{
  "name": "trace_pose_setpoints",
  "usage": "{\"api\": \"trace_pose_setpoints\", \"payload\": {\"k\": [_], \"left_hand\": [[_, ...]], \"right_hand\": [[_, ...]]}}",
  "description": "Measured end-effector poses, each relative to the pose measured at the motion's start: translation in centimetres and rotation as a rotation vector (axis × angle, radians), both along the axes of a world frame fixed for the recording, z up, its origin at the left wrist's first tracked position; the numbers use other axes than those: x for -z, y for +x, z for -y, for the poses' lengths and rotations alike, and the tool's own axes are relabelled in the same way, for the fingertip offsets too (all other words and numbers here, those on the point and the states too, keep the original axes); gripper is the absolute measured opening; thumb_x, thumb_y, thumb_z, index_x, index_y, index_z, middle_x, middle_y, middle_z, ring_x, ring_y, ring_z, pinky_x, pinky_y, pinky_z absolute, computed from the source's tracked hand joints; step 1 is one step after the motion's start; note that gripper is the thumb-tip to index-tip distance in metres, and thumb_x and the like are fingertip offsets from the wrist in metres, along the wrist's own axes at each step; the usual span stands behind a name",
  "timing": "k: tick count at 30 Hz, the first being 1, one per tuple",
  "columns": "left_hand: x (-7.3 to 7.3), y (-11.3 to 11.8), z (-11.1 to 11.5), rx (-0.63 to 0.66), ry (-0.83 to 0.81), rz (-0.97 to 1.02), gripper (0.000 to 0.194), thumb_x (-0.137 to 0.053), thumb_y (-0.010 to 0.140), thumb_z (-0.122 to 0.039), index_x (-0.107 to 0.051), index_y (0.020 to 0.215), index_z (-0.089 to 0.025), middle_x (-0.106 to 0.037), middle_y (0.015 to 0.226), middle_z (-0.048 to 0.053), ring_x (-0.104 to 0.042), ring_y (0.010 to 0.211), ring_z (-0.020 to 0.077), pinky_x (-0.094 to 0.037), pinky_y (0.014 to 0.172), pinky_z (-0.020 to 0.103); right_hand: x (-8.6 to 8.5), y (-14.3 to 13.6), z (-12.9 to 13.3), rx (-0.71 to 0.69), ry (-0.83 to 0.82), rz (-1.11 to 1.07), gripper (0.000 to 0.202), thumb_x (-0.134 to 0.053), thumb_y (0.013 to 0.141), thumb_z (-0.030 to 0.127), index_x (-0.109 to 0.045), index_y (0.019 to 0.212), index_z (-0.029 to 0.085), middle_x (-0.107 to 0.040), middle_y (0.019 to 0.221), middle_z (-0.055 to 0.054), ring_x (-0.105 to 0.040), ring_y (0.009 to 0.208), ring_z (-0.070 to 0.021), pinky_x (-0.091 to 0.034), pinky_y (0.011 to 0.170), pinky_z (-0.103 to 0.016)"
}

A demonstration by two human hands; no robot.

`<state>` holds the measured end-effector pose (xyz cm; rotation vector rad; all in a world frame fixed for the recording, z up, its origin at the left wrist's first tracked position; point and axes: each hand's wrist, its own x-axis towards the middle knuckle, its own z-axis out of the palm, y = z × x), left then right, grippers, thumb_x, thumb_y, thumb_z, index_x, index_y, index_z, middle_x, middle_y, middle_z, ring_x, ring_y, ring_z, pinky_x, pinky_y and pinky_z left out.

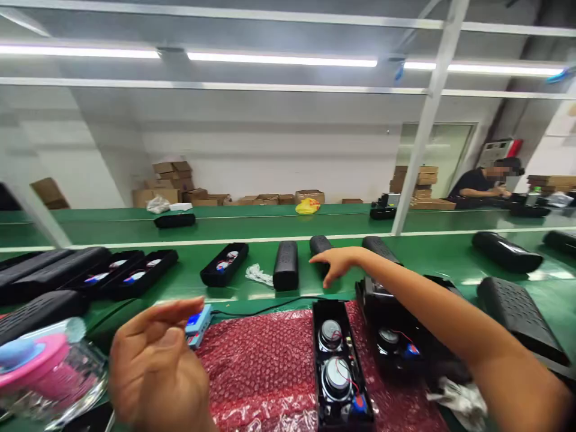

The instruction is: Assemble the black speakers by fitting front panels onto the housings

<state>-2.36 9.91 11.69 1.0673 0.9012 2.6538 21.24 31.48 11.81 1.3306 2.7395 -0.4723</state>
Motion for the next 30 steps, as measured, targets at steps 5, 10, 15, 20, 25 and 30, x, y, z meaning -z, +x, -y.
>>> {"api": "trace_pose_setpoints", "payload": {"k": [5,10,15,20,25,30], "left_hand": [[0.6,4.1,2.2,0.145,-0.179,-0.225,0.023,-0.066,0.066,-0.027,-0.066,0.088,-0.017,-0.067,0.083,0.001,-0.061,0.082,0.0169,-0.044,0.079,0.028],[2.1,5.8,4.2,0.333,-0.403,-0.418,0.02,-0.06,0.076,-0.036,-0.063,0.088,-0.02,-0.064,0.084,0.002,-0.058,0.086,0.0193,-0.043,0.083,0.031],[5.2,5.5,3.1,0.474,-0.703,-0.73,0.029,-0.062,0.075,-0.043,-0.064,0.093,-0.02,-0.066,0.091,0.007,-0.06,0.089,0.0234,-0.046,0.083,0.037],[7.1,7.1,1.1,0.475,-0.758,-0.673,0.08,-0.068,0.07,-0.049,-0.033,0.138,-0.023,-0.054,0.128,0.014,-0.051,0.119,0.0278,-0.036,0.102,0.048],[5.9,7.4,2.0,0.522,-0.584,-0.401,0.094,-0.074,0.061,-0.052,-0.032,0.139,-0.023,-0.053,0.132,0.012,-0.048,0.124,0.0313,-0.039,0.102,0.044],[6.4,3.0,4.0,0.691,-0.933,-0.252,0.069,-0.077,0.059,-0.048,-0.056,0.118,-0.017,-0.066,0.115,0.011,-0.061,0.107,0.0318,-0.05,0.088,0.04]], "right_hand": [[1.6,10.8,6.1,0.252,0.03,0.382,0.141,-0.09,0.027,0.04,-0.019,0.148,0.029,-0.029,0.148,-0.021,-0.023,0.134,-0.0487,-0.021,0.102,-0.068],[4.7,16.6,7.5,0.293,0.0,0.246,0.136,-0.088,0.037,0.037,-0.013,0.15,0.022,-0.038,0.143,-0.021,-0.04,0.128,-0.0406,-0.034,0.102,-0.051],[1.7,15.3,8.0,0.173,0.158,-0.006,0.127,-0.085,0.04,0.035,-0.02,0.149,0.022,-0.047,0.136,-0.017,-0.048,0.12,-0.0385,-0.038,0.099,-0.046],[-1.9,8.6,10.9,-0.189,-0.075,-0.988,0.118,-0.086,0.037,0.036,-0.032,0.141,0.023,-0.048,0.133,-0.008,-0.05,0.114,-0.0273,-0.04,0.098,-0.039],[0.7,0.2,14.9,-0.454,-0.773,-1.55,0.065,-0.082,0.043,0.046,-0.056,0.096,0.018,-0.059,0.077,0.002,-0.055,0.064,-0.0131,-0.048,0.062,-0.026],[4.8,-1.3,15.8,-0.299,-0.674,-1.277,0.055,-0.075,0.062,0.039,-0.055,0.108,0.019,-0.062,0.104,-0.004,-0.057,0.096,-0.0191,-0.045,0.087,-0.033]]}}
